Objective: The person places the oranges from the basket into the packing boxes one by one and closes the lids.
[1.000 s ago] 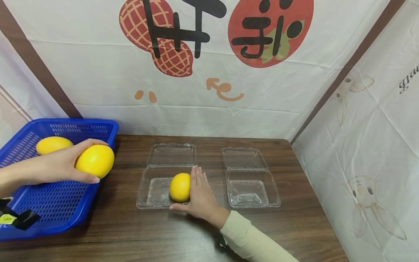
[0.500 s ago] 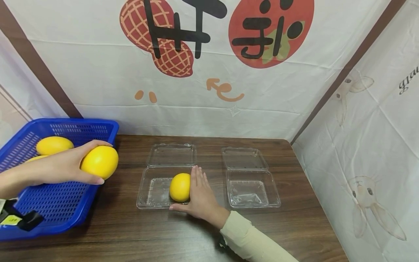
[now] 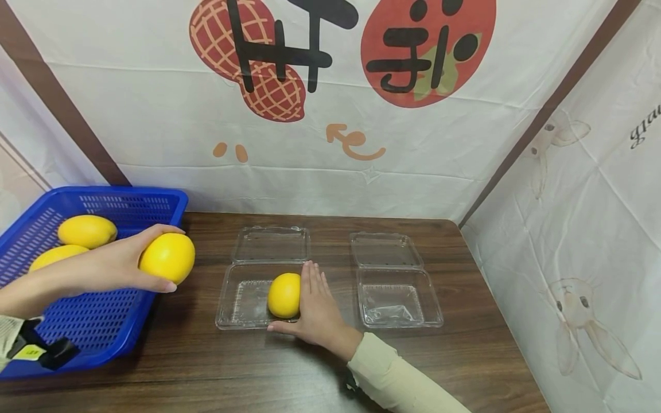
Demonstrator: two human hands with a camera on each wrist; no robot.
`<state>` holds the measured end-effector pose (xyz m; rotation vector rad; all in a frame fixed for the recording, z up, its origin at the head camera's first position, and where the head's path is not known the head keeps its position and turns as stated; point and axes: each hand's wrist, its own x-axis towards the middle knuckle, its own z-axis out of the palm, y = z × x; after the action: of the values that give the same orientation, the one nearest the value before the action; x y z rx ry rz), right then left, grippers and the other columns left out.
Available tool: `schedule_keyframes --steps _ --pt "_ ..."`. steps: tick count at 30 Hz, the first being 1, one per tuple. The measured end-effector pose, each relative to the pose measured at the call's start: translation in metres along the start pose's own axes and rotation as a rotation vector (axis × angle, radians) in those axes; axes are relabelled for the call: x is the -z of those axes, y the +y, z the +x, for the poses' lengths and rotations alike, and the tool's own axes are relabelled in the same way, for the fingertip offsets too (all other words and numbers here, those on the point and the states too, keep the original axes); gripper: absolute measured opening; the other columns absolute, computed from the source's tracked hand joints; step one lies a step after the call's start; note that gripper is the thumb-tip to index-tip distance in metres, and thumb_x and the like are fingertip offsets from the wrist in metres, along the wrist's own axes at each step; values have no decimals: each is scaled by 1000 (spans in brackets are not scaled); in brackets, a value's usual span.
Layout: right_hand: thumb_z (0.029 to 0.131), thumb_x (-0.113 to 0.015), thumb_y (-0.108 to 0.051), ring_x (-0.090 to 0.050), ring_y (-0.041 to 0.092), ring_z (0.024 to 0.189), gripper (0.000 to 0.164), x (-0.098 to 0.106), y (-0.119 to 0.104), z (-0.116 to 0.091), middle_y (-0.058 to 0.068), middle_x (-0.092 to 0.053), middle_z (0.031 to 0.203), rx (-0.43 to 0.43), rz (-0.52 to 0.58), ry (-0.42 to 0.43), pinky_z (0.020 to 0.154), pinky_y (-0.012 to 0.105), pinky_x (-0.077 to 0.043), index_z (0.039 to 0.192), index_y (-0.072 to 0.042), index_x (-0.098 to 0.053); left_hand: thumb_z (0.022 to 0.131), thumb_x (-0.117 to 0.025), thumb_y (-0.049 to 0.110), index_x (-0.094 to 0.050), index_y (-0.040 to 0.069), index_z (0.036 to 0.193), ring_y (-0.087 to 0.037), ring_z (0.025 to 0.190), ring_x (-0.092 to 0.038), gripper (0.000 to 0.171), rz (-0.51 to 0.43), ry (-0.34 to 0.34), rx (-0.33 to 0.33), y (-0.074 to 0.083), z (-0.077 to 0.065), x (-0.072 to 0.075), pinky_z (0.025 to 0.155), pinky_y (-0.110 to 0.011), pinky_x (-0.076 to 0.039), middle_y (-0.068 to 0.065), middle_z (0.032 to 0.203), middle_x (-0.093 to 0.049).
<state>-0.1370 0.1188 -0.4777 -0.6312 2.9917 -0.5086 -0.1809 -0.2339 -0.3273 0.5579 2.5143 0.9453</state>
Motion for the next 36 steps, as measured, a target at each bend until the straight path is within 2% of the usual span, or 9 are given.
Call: schedule_keyframes --steps 16,36 --pt "79 -67 -77 -10 35 154 135 0 3 -1 28 -6 166 -3 -2 4 123 44 -13 159 8 0 78 -87 37 -31 4 147 -26 91 -57 94 -31 -2 7 10 11 -15 70 -37 -50 -17 116 -58" --pt "79 -66 -78 -10 34 155 134 -2 4 0 27 -7 166 7 2 4 123 45 -14 159 8 -1 76 -89 34 -31 3 146 -28 91 -58 97 -102 -37 26 19 21 -36 71 -39 -52 -18 115 -58"
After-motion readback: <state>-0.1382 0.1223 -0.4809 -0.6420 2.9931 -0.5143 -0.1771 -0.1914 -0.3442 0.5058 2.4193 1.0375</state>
